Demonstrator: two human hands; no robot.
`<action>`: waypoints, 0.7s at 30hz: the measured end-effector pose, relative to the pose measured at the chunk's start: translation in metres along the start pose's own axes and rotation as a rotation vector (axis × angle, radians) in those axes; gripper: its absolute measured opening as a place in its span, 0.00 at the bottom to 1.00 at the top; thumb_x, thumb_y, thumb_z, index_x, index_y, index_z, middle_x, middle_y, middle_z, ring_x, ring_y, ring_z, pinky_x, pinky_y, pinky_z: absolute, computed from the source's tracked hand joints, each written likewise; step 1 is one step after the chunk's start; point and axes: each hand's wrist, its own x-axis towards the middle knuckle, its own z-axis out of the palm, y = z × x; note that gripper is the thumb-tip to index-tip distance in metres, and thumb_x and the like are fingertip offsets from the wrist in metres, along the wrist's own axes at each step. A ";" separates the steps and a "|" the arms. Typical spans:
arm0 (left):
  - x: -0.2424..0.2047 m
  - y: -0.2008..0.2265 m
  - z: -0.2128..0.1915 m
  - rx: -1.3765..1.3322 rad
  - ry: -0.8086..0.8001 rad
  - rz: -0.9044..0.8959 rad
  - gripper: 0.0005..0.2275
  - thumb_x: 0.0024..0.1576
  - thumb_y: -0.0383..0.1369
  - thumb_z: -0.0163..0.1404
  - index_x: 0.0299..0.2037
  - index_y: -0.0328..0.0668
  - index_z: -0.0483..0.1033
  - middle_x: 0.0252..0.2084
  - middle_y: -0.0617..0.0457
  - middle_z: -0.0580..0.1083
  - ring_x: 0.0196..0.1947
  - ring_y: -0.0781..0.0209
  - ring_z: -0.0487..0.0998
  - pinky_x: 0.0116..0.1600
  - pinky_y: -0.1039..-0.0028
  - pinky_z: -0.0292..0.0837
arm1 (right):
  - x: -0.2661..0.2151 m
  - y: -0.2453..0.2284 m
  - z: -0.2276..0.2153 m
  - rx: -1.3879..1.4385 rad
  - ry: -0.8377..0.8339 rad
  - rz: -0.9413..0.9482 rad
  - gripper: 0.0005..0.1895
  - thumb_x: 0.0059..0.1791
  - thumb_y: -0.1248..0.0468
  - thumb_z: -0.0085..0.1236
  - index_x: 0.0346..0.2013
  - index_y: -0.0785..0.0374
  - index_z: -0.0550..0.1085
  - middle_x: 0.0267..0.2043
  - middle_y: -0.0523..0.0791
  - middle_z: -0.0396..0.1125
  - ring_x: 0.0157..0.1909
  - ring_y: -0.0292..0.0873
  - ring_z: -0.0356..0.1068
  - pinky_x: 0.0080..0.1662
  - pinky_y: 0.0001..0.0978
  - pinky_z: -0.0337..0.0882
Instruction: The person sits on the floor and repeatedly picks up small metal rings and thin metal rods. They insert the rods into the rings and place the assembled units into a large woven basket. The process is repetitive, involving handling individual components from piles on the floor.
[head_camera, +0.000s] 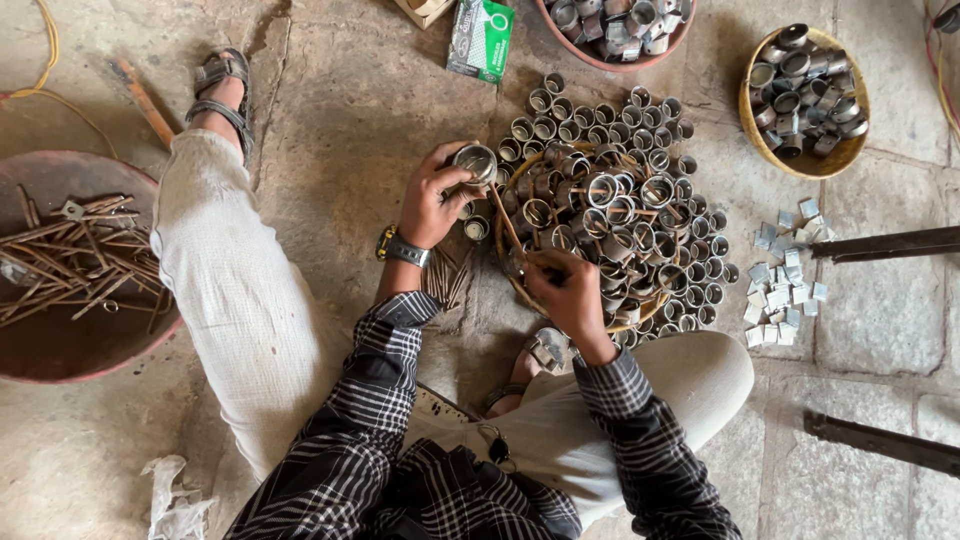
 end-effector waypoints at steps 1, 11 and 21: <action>-0.001 0.001 -0.004 0.020 -0.023 0.007 0.14 0.52 0.29 0.67 0.44 0.43 0.75 0.63 0.48 0.74 0.59 0.48 0.78 0.59 0.65 0.81 | -0.001 -0.004 -0.001 -0.099 0.045 -0.198 0.09 0.50 0.69 0.61 0.43 0.69 0.81 0.40 0.46 0.76 0.31 0.31 0.75 0.33 0.20 0.75; -0.004 0.013 0.015 -0.252 -0.181 0.032 0.17 0.52 0.21 0.66 0.48 0.42 0.74 0.69 0.48 0.69 0.63 0.47 0.77 0.60 0.65 0.82 | 0.006 -0.010 -0.010 -0.053 0.068 -0.026 0.08 0.52 0.67 0.60 0.42 0.70 0.81 0.32 0.47 0.76 0.26 0.36 0.72 0.28 0.26 0.71; 0.004 0.031 0.013 -0.506 -0.306 -0.158 0.18 0.55 0.10 0.53 0.51 0.39 0.73 0.71 0.45 0.67 0.57 0.54 0.82 0.50 0.72 0.83 | 0.007 0.000 -0.026 0.052 0.025 0.054 0.10 0.53 0.65 0.59 0.44 0.69 0.80 0.34 0.45 0.75 0.28 0.33 0.73 0.30 0.23 0.72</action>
